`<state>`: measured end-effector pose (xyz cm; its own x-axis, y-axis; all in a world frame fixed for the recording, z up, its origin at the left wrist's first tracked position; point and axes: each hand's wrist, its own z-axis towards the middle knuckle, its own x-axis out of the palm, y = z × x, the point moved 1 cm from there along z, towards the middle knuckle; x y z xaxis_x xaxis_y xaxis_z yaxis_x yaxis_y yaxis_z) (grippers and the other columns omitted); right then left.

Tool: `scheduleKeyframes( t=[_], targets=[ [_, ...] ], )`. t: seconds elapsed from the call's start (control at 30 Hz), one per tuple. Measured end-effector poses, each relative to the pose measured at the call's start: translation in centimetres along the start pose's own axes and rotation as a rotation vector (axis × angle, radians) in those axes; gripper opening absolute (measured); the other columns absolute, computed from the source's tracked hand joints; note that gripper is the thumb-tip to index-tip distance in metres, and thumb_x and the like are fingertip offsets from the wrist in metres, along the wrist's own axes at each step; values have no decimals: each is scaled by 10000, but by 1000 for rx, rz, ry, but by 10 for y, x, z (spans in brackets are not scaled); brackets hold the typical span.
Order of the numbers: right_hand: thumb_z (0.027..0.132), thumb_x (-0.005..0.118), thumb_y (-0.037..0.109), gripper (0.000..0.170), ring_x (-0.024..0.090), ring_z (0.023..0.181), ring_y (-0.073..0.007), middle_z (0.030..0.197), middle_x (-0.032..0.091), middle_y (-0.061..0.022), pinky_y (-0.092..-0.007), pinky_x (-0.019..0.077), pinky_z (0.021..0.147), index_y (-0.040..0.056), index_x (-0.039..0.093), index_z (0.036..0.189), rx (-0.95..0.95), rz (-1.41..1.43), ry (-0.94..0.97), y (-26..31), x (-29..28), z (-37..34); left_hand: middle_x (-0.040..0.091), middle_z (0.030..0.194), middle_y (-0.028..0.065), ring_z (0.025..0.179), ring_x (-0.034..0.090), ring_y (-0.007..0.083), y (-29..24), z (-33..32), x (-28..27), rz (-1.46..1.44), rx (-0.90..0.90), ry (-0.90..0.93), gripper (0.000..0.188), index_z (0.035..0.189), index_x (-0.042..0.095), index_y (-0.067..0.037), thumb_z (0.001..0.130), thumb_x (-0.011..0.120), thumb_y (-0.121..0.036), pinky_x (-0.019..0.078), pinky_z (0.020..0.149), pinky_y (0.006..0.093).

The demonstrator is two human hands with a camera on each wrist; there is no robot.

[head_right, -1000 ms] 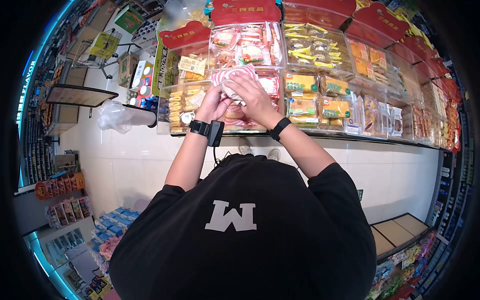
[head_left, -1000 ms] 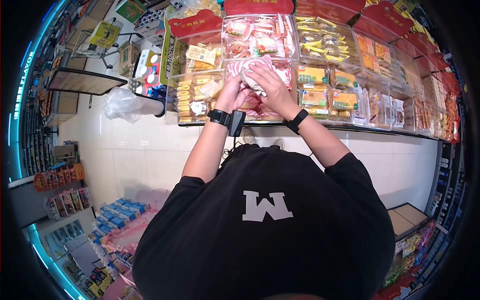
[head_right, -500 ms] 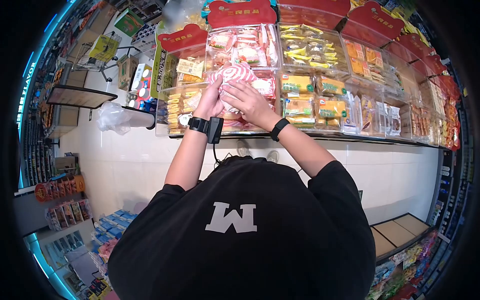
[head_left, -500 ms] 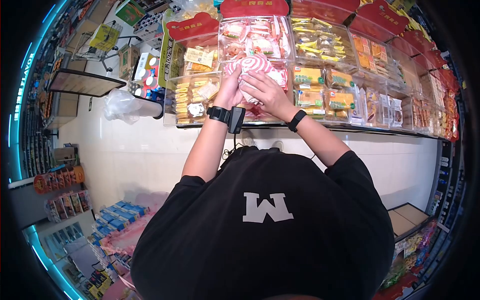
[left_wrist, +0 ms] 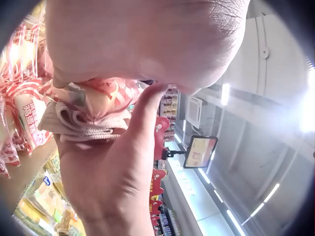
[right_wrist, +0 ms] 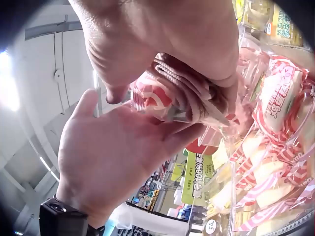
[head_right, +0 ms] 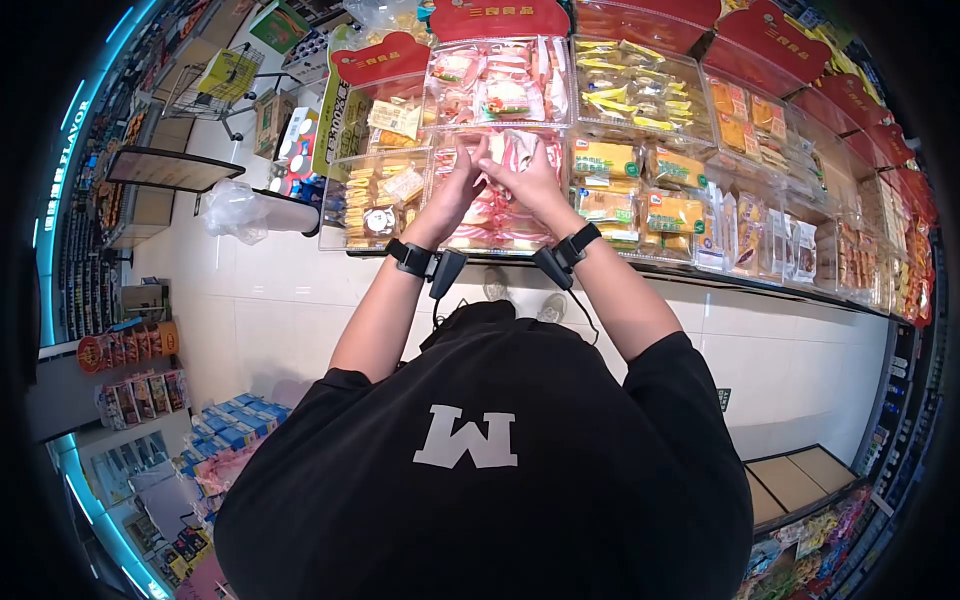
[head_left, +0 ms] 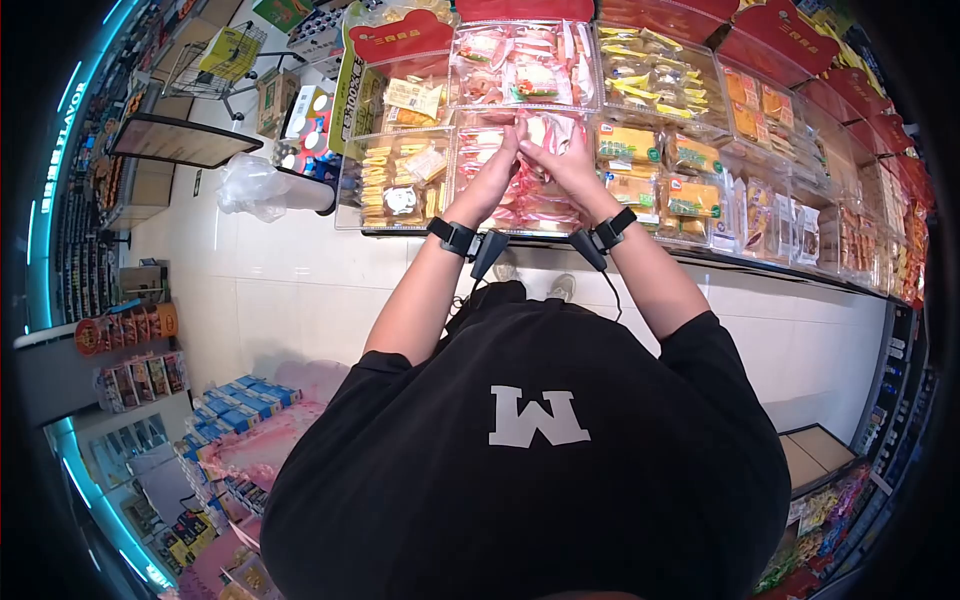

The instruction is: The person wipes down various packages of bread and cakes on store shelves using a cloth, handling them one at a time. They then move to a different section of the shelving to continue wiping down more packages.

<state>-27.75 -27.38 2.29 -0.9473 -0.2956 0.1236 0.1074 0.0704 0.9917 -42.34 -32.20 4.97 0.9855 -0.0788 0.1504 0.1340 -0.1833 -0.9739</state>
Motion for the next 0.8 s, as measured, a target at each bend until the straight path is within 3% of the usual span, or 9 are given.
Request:
scheduleKeyframes(
  t=[0.07, 0.17, 0.2, 0.23, 0.27, 0.37, 0.57, 0.7, 0.8],
  targets=[
    [895, 715, 198, 482, 651, 1013, -175, 1165, 638, -107, -313, 556, 834, 8, 483, 1272, 96, 367, 50, -9, -10, -1, 397, 1508, 163, 1376, 396, 248, 0, -3, -18, 171, 1, -24, 638, 1490, 353, -24, 1036, 421, -467, 304, 1134, 403],
    [927, 656, 123, 337, 670, 1028, -202, 1144, 660, -114, -384, 589, 861, 9, 549, 1225, 333, 770, 113, 5, -19, -16, 640, 1204, 124, 1155, 593, 227, 51, 9, -46, 508, 189, -542, 461, 1335, 503, 15, 994, 587, -285, 464, 993, 340],
    [929, 658, 139, 341, 669, 1026, -200, 1143, 658, -112, -391, 588, 871, 10, 547, 1225, 375, 782, 146, 4, -17, -20, 640, 1204, 124, 1155, 593, 227, 43, 5, -47, 510, 194, -537, 461, 1335, 503, 15, 994, 587, -285, 464, 993, 340],
    [931, 660, 154, 346, 667, 1025, -197, 1142, 656, -111, -399, 587, 880, 12, 545, 1225, 422, 792, 179, 2, -16, -22, 625, 1221, 132, 1139, 604, 231, 33, -6, -48, 40, -42, -325, 414, 1315, 502, 8, 1005, 565, -259, 499, 972, 345],
    [924, 682, 177, 363, 669, 1016, -201, 1147, 658, -111, -364, 576, 848, 5, 553, 1217, 387, 674, 161, -3, -11, -21, 610, 1238, 140, 1124, 616, 234, 28, -13, -45, -428, -274, -99, 368, 1296, 500, 2, 1016, 543, -233, 533, 951, 350],
    [905, 717, 210, 394, 669, 1013, -205, 1139, 666, -109, -333, 554, 804, -6, 569, 1200, 151, 172, 72, -24, -6, -6, 636, 1175, 111, 1014, 661, 197, 39, -14, -52, -287, -207, -230, 292, 1238, 517, -14, 1025, 518, -214, 598, 834, 313],
    [801, 783, 174, 409, 691, 890, -191, 1000, 716, -112, -327, 537, 797, 17, 618, 1141, 90, -395, -271, -67, -2, 16, 645, 1119, 80, 957, 667, 160, 63, -8, -99, -140, -197, -414, 256, 1229, 521, -46, 1008, 551, -171, 606, 774, 295],
    [874, 737, 145, 321, 638, 879, -113, 989, 681, -28, -290, 524, 782, 59, 612, 1157, 169, -224, 76, -62, 36, 22, 642, 1079, 60, 928, 657, 142, 79, 13, -130, -33, -171, -410, 254, 1210, 519, -49, 1007, 556, -199, 596, 736, 277],
    [868, 740, 170, 386, 645, 905, -150, 1012, 690, -76, -316, 517, 818, 26, 599, 1197, 149, -239, 185, -101, 51, 40, 642, 1087, 49, 900, 648, 126, 98, 37, -151, -34, -221, -370, 252, 1197, 542, -50, 1013, 545, -221, 590, 707, 260]
  ],
)
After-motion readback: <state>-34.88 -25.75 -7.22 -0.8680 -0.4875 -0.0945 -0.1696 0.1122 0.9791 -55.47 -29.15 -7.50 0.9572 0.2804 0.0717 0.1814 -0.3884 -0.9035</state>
